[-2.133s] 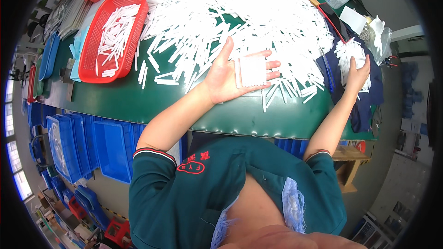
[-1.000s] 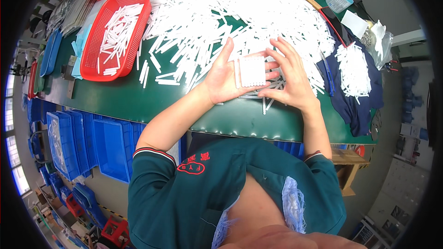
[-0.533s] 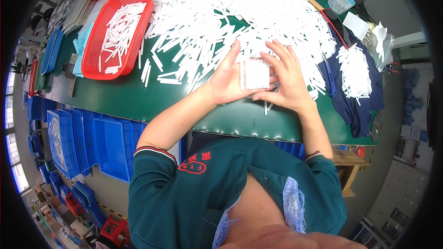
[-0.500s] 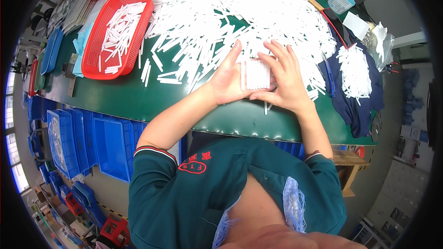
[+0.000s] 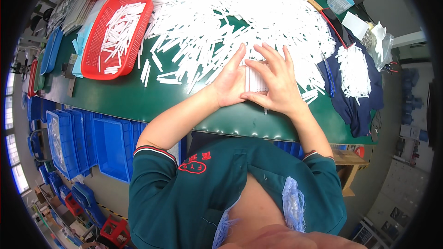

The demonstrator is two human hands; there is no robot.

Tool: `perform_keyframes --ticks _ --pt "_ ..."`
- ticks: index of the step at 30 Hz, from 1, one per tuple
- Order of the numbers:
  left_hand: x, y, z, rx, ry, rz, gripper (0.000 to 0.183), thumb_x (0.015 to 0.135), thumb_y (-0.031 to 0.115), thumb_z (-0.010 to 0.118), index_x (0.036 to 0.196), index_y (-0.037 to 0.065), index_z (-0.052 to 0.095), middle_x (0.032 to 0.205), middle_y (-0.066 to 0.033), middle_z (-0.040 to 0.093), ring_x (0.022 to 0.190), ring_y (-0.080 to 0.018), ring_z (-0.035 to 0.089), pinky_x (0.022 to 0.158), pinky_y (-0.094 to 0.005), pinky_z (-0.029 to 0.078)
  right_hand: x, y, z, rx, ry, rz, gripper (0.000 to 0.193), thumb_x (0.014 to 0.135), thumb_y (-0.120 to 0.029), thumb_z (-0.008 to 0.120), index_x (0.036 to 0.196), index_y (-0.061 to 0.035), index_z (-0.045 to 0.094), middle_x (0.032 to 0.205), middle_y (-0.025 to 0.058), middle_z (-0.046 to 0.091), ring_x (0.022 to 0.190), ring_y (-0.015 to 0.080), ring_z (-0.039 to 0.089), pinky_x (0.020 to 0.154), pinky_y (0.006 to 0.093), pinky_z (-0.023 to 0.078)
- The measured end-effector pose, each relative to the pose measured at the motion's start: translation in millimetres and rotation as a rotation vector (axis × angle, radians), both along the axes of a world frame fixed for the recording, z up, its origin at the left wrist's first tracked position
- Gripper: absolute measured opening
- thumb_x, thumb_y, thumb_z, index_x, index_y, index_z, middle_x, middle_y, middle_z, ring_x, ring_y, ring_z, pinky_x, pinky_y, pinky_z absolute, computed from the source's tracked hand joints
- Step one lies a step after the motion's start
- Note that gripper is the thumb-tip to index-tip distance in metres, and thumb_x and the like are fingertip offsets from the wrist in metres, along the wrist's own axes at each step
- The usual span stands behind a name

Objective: The person sorts and arranges small white plastic components on a table by hand.

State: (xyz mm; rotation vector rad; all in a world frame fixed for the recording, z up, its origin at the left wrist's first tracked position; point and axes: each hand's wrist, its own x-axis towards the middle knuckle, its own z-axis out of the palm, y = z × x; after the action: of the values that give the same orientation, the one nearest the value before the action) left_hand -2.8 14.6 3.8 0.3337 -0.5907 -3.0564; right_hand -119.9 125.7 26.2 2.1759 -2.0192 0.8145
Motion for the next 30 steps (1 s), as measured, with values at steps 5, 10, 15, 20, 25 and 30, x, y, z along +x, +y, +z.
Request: perform_keyframes --ticks 5,10,15,20,25,30 --pt "0 -6 -9 0.154 0.048 -0.018 0.090 0.085 0.072 0.035 0.140 0.001 0.030 0.137 -0.0194 0.043 0.126 -0.0311 0.044 0.102 -0.0474 0.039 -8 3 3 -0.091 -0.097 -0.055 0.086 0.056 -0.048 0.080 0.128 -0.0114 0.051 0.138 0.0142 0.041 0.131 0.0341 0.037 0.106 0.0613 0.018" --pt "1 -9 -5 0.237 0.120 -0.059 0.097 0.084 0.074 0.033 0.140 -0.004 0.027 0.141 -0.0260 0.035 0.130 -0.0381 0.038 0.105 -0.0481 0.036 -35 11 2 -0.153 -0.067 -0.086 0.087 0.056 -0.051 0.079 0.128 -0.0109 0.050 0.139 0.0156 0.041 0.131 0.0353 0.036 0.107 0.0605 0.018" --pt "2 -9 -4 0.272 0.129 -0.074 0.097 0.084 0.074 0.032 0.140 -0.005 0.027 0.141 -0.0247 0.035 0.130 -0.0381 0.037 0.106 -0.0484 0.034 -36 12 5 -0.175 -0.036 -0.067 0.085 0.057 -0.056 0.077 0.125 -0.0107 0.052 0.138 0.0157 0.041 0.132 0.0351 0.035 0.107 0.0611 0.017" --pt "1 -6 -3 0.140 0.086 -0.041 0.095 0.085 0.073 0.034 0.139 -0.004 0.029 0.139 -0.0199 0.040 0.129 -0.0332 0.041 0.104 -0.0457 0.037 -12 6 4 -0.053 -0.004 -0.041 0.087 0.057 -0.061 0.075 0.123 -0.0088 0.053 0.139 0.0175 0.040 0.133 0.0368 0.034 0.109 0.0587 0.014" --pt "2 -2 -4 0.093 0.009 -0.050 0.092 0.085 0.072 0.035 0.138 -0.003 0.031 0.137 -0.0175 0.043 0.127 -0.0291 0.044 0.101 -0.0436 0.041 -9 4 -3 0.002 0.019 -0.024 0.083 0.059 -0.056 0.077 0.123 -0.0094 0.053 0.139 0.0166 0.039 0.133 0.0371 0.033 0.109 0.0592 0.014" --pt "3 -6 -2 0.107 0.096 -0.066 0.095 0.084 0.074 0.034 0.138 -0.004 0.030 0.138 -0.0219 0.041 0.128 -0.0331 0.042 0.102 -0.0462 0.040 -15 7 3 0.009 -0.060 -0.031 0.087 0.058 -0.058 0.077 0.125 -0.0090 0.052 0.140 0.0169 0.039 0.133 0.0376 0.032 0.109 0.0589 0.015"
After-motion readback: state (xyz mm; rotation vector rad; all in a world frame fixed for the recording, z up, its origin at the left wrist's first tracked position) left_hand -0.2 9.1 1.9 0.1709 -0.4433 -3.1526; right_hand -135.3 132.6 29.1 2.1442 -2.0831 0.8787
